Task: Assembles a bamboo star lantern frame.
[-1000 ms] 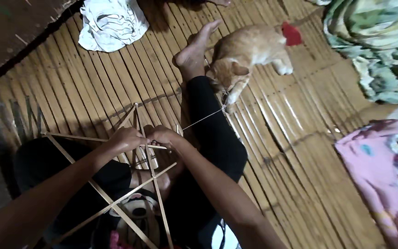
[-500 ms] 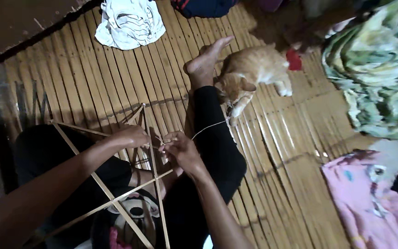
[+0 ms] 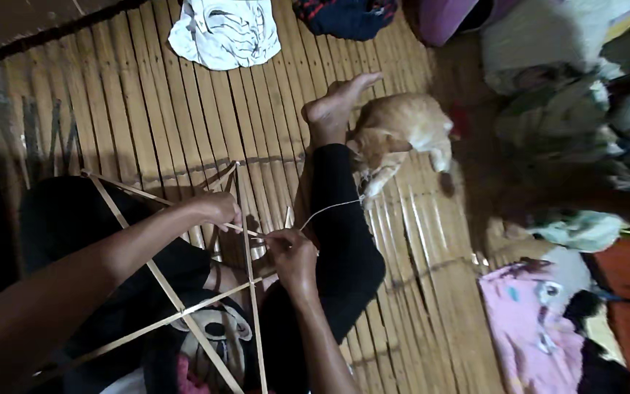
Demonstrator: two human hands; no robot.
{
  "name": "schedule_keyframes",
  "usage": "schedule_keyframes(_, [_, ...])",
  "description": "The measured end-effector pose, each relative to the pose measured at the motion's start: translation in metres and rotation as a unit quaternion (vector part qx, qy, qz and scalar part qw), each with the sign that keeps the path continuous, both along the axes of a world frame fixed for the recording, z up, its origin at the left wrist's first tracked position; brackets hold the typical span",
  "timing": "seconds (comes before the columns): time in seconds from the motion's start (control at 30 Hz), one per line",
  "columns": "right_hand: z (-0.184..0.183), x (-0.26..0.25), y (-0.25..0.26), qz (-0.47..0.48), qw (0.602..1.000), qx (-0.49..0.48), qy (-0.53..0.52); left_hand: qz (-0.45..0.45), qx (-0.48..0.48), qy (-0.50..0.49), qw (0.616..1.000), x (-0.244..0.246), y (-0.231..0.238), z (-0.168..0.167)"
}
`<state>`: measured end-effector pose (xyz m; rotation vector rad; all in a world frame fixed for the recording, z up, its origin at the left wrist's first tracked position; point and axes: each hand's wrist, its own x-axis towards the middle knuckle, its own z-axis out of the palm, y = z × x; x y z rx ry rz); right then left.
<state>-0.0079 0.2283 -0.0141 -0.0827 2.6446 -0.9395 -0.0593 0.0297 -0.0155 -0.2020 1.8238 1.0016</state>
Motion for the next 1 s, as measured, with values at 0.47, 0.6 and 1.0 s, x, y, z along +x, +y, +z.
schedule_keyframes(0.47, [-0.004,0.017,-0.019,-0.045,0.998,0.026,-0.04,-0.095,-0.001,-0.013,0.995,-0.017,-0.005,-0.003])
schedule_keyframes(0.6, [-0.003,0.017,-0.015,-0.029,0.998,0.029,-0.056,-0.091,0.014,-0.043,0.995,-0.023,-0.004,-0.006])
schedule_keyframes(1.0, [-0.004,0.018,-0.023,-0.04,0.996,0.03,-0.073,-0.068,0.019,-0.034,0.997,-0.018,-0.003,-0.021])
